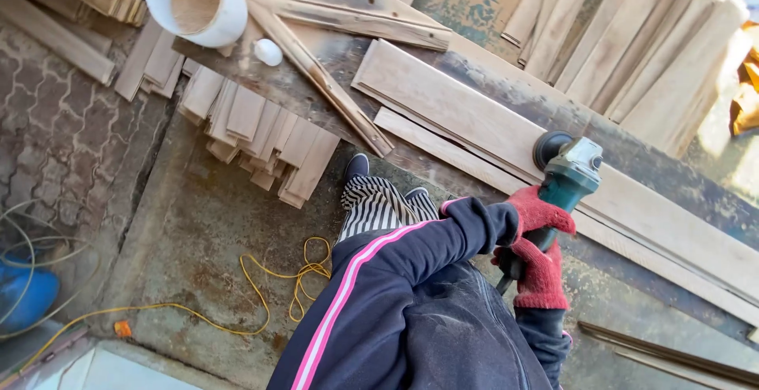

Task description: Sanding wooden planks using an angle grinder with a sanding attachment.

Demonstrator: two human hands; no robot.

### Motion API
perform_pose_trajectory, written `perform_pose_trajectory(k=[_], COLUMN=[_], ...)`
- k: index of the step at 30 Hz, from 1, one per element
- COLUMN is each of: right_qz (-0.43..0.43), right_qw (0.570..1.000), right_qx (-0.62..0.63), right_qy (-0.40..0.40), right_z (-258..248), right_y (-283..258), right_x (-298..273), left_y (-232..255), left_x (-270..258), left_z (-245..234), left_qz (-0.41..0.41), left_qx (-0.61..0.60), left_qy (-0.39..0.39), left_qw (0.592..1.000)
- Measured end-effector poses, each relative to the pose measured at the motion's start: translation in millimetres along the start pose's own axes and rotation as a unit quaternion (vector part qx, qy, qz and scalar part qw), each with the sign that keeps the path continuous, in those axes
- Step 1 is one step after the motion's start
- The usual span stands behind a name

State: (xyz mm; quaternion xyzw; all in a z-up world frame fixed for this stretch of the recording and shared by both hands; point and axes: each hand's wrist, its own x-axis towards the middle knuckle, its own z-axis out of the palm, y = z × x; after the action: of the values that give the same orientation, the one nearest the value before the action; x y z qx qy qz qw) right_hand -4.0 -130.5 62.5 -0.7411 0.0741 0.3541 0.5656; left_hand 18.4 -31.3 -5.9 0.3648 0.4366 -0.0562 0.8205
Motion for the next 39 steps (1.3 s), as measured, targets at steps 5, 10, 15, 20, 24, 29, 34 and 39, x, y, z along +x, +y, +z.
perform_pose_trajectory(k=[5,10,15,20,24,29,34,39], right_qz=[-0.005,-0.034,-0.002,0.016,0.041,0.057,0.063,0.066], right_qw=[1.0,0.997,0.995,0.99,0.98,0.973,0.963,0.97], right_qx=[-0.011,-0.046,-0.073,-0.088,-0.127,-0.149,-0.179,-0.157], right_qy=[-0.021,-0.042,-0.067,-0.105,-0.144,-0.168,-0.191,-0.172], right_z=[16,55,109,165,210,236,250,246], right_y=[-7,-9,-13,-7,-16,-12,-24,-39], right_x=[-6,-11,-17,-13,-27,-45,-53,-61], left_y=[-5,15,18,32,63,58,45,46], left_x=[8,-13,-3,-15,-68,-93,-75,-63], left_z=[-7,-51,-109,-188,-228,-264,-280,-269], left_qz=[0.01,0.017,0.03,0.047,0.067,0.057,0.038,0.025], left_qx=[-0.037,-0.062,-0.172,-0.263,-0.279,-0.288,-0.27,-0.285], left_qy=[0.025,0.039,0.067,0.068,0.1,0.126,0.158,0.139], left_qw=[0.999,0.997,0.982,0.961,0.953,0.947,0.949,0.948])
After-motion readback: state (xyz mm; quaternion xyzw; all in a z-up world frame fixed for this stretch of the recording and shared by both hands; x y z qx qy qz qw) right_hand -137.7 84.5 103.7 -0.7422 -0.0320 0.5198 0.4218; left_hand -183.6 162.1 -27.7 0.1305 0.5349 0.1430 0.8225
